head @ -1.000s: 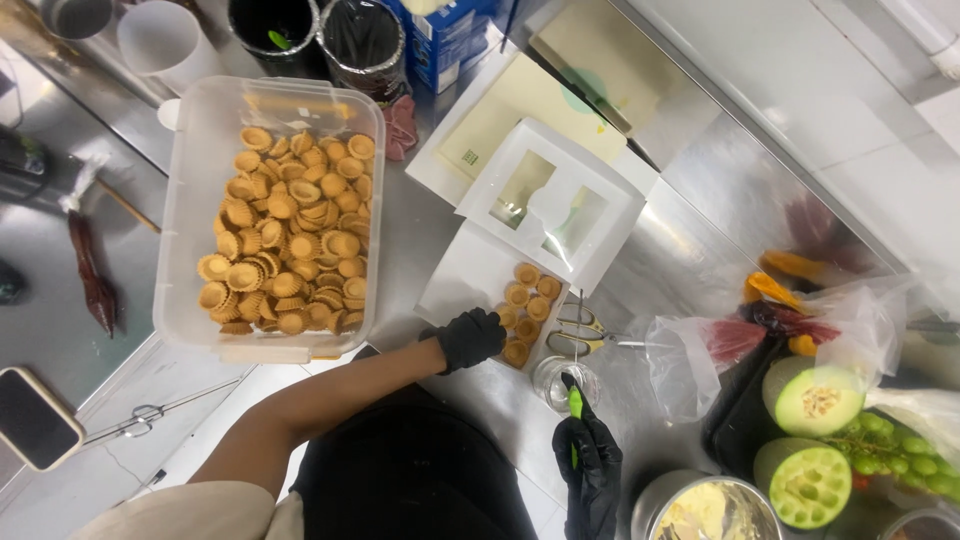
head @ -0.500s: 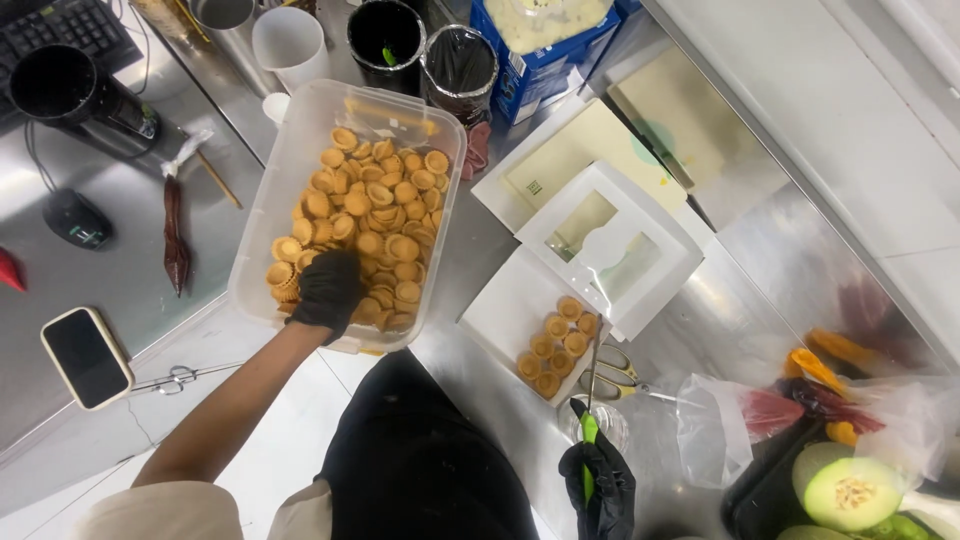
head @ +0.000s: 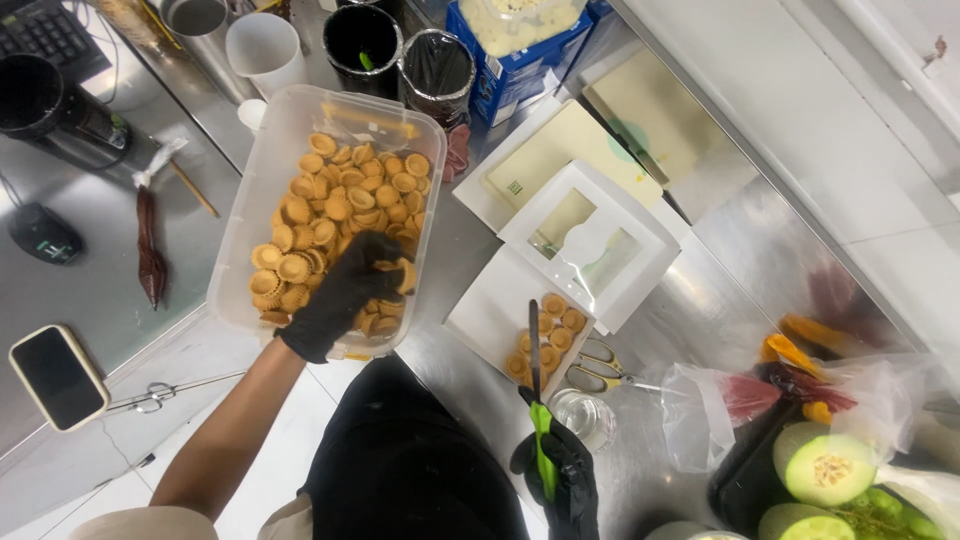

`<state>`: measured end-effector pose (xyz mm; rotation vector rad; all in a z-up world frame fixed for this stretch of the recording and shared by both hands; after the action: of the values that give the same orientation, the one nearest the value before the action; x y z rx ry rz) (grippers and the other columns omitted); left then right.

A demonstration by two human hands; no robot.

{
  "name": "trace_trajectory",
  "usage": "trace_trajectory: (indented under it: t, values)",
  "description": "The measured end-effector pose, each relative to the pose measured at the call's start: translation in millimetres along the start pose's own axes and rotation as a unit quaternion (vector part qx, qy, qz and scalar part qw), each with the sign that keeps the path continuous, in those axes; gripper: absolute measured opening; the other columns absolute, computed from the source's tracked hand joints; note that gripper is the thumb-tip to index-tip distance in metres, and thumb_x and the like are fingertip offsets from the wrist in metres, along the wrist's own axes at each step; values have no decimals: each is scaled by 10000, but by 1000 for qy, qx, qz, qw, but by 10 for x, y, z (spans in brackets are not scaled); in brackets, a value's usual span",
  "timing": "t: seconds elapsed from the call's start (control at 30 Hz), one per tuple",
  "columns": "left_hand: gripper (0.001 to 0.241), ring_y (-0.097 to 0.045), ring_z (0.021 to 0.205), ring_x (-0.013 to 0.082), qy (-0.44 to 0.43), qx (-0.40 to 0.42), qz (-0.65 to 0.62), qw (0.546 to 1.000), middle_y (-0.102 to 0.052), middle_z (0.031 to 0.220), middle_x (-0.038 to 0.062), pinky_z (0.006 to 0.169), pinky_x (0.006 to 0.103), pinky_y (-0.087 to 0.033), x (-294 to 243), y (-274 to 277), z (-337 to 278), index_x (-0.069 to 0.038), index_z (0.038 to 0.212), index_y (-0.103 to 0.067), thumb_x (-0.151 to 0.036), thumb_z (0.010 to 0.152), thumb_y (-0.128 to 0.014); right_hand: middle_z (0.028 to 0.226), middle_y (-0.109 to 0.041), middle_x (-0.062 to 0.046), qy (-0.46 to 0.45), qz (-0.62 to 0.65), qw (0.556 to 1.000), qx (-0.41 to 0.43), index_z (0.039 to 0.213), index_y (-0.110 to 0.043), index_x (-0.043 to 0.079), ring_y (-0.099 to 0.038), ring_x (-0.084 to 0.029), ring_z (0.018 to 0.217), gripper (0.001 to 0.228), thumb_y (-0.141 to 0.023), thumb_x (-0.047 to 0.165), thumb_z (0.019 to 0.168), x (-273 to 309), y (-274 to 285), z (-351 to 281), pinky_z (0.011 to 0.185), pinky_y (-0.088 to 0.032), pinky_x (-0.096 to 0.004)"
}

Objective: The person fills tart shells with a cream using a spatula and places them into a cardboard box.

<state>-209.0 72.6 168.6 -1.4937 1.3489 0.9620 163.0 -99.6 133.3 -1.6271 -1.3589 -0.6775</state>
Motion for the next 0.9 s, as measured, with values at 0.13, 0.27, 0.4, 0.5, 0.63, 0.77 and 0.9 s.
trace_trajectory:
  t: [0.13, 0.27, 0.4, 0.5, 0.63, 0.77, 0.9]
  values:
    - [222, -713, 993, 250, 15, 143, -212, 967, -676, 1230, 128, 839, 330, -592, 115, -831, -95, -41, 1119, -609, -66, 915, -692, 646, -706, -192, -43, 133, 989, 36, 1371, -513, -103, -461, -125, 331, 639, -581, 307, 886, 512, -622, -85, 295, -337, -257]
    - [261, -676, 987, 239, -124, 180, 17, 976, -712, 1100, 143, 880, 347, -581, -130, -1424, -253, -34, 1207, -665, -141, 973, -709, 660, -701, -193, -36, 174, 983, 48, 1439, -441, -218, -490, -136, 361, 728, -565, 281, 924, 556, -642, -144, 321, -353, -245]
    - [283, -649, 1117, 207, 126, 261, -419, 861, -679, 1205, 109, 1036, 333, -514, 319, -1759, -270, -5, 1268, -657, -163, 1036, -627, 632, -675, -178, 3, 206, 977, 56, 1397, -444, -266, -516, -165, 392, 724, -582, 285, 949, 438, -492, -134, 385, -397, -275]
    - [268, -673, 1117, 263, 144, 229, -448, 852, -705, 1193, 129, 1023, 395, -526, 351, -1874, -328, -16, 1185, -648, -197, 995, -595, 581, -595, -101, -19, 233, 972, 10, 1381, -450, -256, -524, -166, 439, 706, -581, 273, 932, 384, -424, -157, 447, -422, -277]
    - [285, -659, 1138, 268, 184, 214, -419, 863, -686, 1201, 126, 1051, 392, -516, 752, -2023, -295, 21, 1241, -641, -173, 1040, -587, 583, -509, 0, -30, 250, 968, 17, 1367, -492, -228, -434, -69, 411, 662, -616, 258, 934, 493, -525, -143, 356, -325, -213]
    - [296, -648, 1170, 228, -9, 266, -253, 930, -655, 1240, 86, 1071, 385, -529, 411, -1996, -368, -27, 1306, -597, -34, 1012, -563, 547, -506, -3, -46, 161, 986, -13, 1323, -553, -206, -395, -68, 364, 706, -660, 358, 912, 522, -490, -130, 323, -319, -221]
    - [259, -649, 1174, 206, -24, 258, -214, 942, -662, 1237, 94, 1082, 363, -541, 363, -1934, -303, 18, 1274, -603, 36, 1027, -529, 513, -487, 11, -81, 148, 985, -29, 1334, -588, -172, -395, -64, 353, 723, -664, 408, 909, 529, -430, -205, 322, -332, -223]
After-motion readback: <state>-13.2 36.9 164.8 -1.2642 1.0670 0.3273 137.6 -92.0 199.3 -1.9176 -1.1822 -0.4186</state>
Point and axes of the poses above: each hand's wrist, its own z-axis towards the middle knuckle, its own y-axis out of the back of the hand, x = y × z, the point moved 8 cm from there along z, towards the middle knuckle
